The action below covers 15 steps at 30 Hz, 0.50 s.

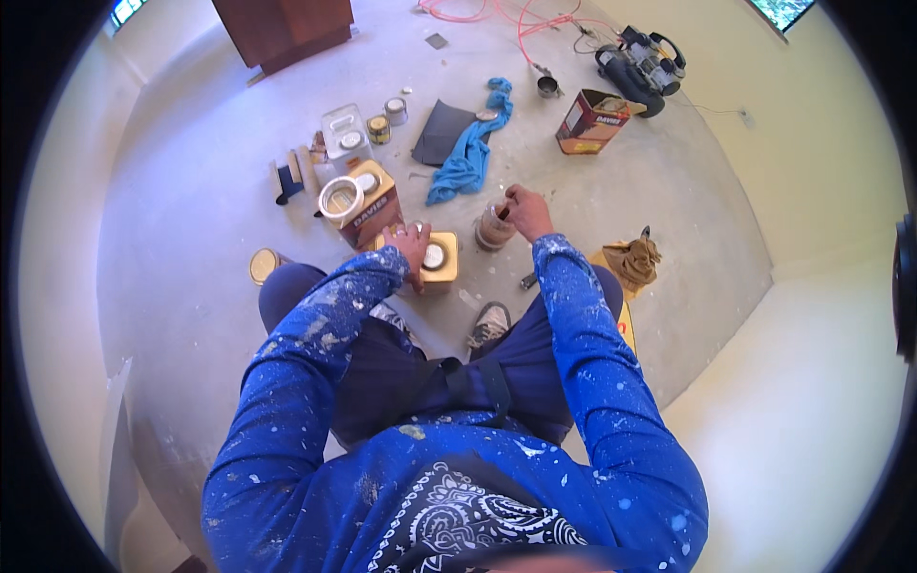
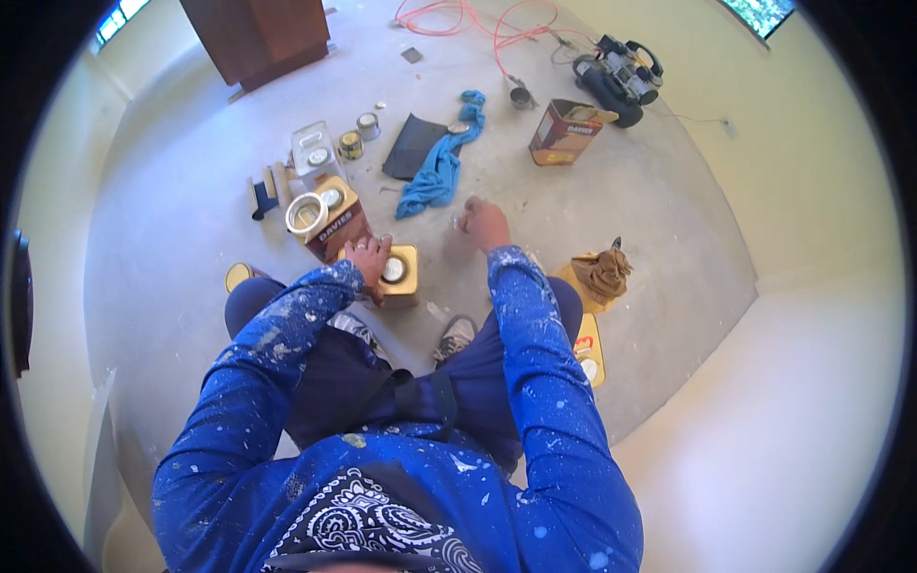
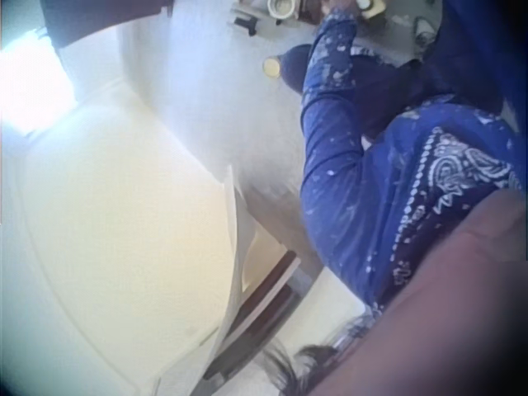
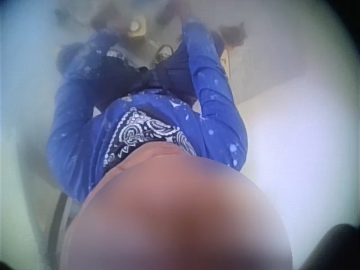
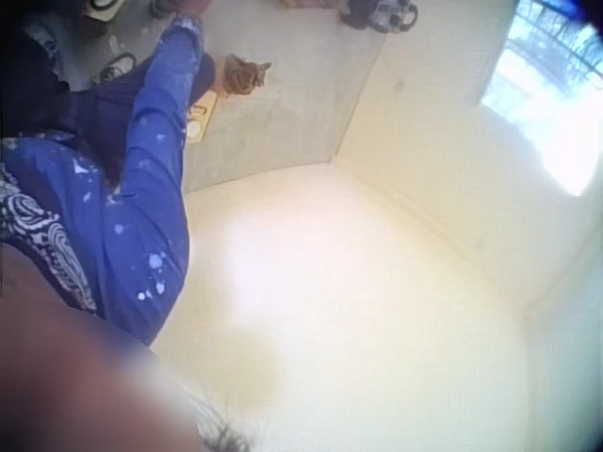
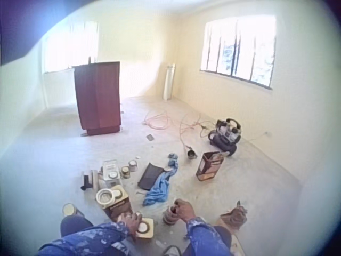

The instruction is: The person sits on the floor and pours liquid from two different metal paint cans into a plastic container. They stir the mixture with a stick, then use a sanding block to rub the surface of a wooden cabinet.

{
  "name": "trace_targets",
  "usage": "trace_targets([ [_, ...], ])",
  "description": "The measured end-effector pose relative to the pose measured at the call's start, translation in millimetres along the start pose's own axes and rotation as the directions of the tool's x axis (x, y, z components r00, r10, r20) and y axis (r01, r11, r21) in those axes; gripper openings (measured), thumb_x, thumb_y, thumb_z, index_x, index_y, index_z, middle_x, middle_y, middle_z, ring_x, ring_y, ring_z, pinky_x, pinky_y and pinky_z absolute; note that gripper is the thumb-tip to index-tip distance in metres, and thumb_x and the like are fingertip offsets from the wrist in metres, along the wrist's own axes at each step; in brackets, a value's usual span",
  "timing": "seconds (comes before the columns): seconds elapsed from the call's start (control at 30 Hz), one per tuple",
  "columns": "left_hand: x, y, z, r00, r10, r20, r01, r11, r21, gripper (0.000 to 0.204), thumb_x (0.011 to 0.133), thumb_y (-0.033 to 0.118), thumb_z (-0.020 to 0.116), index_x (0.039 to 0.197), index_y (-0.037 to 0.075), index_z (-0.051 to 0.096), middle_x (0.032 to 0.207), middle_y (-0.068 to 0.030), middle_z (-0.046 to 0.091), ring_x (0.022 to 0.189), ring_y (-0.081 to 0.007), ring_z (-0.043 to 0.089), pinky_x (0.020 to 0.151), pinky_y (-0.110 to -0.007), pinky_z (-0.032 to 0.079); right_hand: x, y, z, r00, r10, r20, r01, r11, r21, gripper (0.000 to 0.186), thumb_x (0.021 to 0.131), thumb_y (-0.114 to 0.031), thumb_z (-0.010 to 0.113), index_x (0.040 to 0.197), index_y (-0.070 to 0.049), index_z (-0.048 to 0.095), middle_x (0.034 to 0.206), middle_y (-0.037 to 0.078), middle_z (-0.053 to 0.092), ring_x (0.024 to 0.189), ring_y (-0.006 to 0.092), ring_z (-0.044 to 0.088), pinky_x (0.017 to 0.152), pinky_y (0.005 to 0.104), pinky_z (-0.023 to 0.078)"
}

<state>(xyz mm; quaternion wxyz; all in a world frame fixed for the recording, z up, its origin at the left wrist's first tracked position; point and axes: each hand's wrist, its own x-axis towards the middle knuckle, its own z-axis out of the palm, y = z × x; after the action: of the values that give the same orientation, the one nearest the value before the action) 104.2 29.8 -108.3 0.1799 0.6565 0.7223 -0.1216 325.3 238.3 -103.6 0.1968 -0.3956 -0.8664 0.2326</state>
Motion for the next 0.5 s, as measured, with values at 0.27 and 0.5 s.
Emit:
trace_targets([
  [0.27,8.0,-3.6,29.1,0.999,0.028,-0.035,-0.029,0.999,-0.022,0.147,0.043,0.051,0.101,0.157,0.006,0.021,0.148,-0.019,0.046,0.14,-0.0403,0.043,0.11,-0.066,0.034,-12.1,14.8,22.9,0.998,0.064,-0.02,-0.065,0.997,-0.049,0.022,0.089,-0.024,0.069,0.103,-0.006,0.071,0.088,0.022,0.072,0.086,0.0398,0.071,0.079,0.0466,0.055],
  [0.5,0.3,2.5,33.2,1.0,0.016,-0.006,-0.017,1.0,-0.016,0.15,0.043,0.052,0.101,0.159,0.006,0.018,0.15,-0.0191,0.044,0.143,-0.0413,0.04,0.112,-0.069,0.031,-21.5,10.5,20.8,0.996,0.085,-0.008,-0.086,0.996,-0.024,0.022,0.092,-0.023,0.068,0.102,-0.004,0.071,0.09,0.022,0.072,0.085,0.0375,0.071,0.079,0.0448,0.055],
])
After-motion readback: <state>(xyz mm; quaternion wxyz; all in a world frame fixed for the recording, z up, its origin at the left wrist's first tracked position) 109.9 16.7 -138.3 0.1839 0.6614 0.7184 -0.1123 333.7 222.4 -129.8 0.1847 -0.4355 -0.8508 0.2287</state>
